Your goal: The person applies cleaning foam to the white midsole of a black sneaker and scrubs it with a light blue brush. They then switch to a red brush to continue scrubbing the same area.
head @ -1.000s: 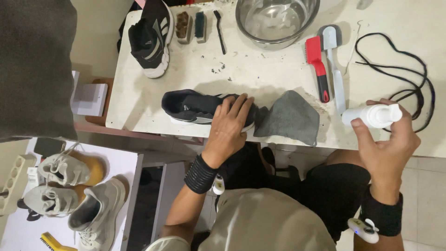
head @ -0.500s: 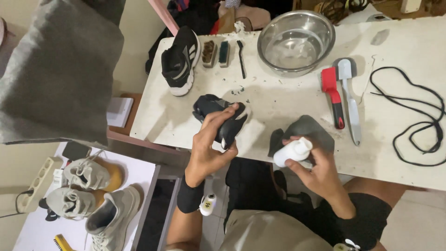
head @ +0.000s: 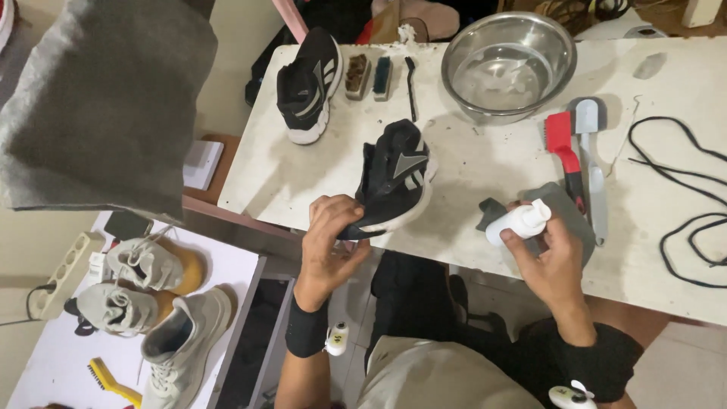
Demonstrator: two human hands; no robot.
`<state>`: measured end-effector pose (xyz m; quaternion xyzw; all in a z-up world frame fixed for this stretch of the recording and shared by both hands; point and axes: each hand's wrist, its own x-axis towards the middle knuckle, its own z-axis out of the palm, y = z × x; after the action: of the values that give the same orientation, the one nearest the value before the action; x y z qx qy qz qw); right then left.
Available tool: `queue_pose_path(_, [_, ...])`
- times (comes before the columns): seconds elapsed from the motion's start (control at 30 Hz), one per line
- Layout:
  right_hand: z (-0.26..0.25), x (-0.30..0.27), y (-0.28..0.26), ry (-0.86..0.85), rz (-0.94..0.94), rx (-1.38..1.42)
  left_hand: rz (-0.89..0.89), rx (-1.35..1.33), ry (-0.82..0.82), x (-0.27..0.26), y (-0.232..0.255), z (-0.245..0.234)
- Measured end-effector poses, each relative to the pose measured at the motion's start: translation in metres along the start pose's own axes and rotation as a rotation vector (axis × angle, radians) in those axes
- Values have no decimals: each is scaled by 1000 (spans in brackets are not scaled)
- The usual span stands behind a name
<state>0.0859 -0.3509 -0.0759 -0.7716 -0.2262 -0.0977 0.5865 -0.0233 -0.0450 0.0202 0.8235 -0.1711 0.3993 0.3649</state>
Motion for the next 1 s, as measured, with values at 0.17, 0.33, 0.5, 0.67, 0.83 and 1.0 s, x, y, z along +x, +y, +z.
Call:
queue_pose_path(0.17, [2,-7,-11,-55,11,21,-19,-61,10,-13,-6,-4])
queue_pose_path(0.33, [8,-15,-18,-118,26,119,-65,-74,58,-22,-12,-7])
queue_pose_path(0.5, [12,-21,0,-128,29,151,-138,-133,98,-28,-15,-17])
queue_pose_path(0.67, [7,-16,-1,-157,21,120,-224,-222,143,-42,-21,-25])
queue_pose_path(0.83, [9,-19,-2,-181,26,150,-317,-317,157,-54,-29,-25])
queue_pose_path(1.0, [19,-28,10,-216,79,313,-430,-376,170,-55,-34,-20])
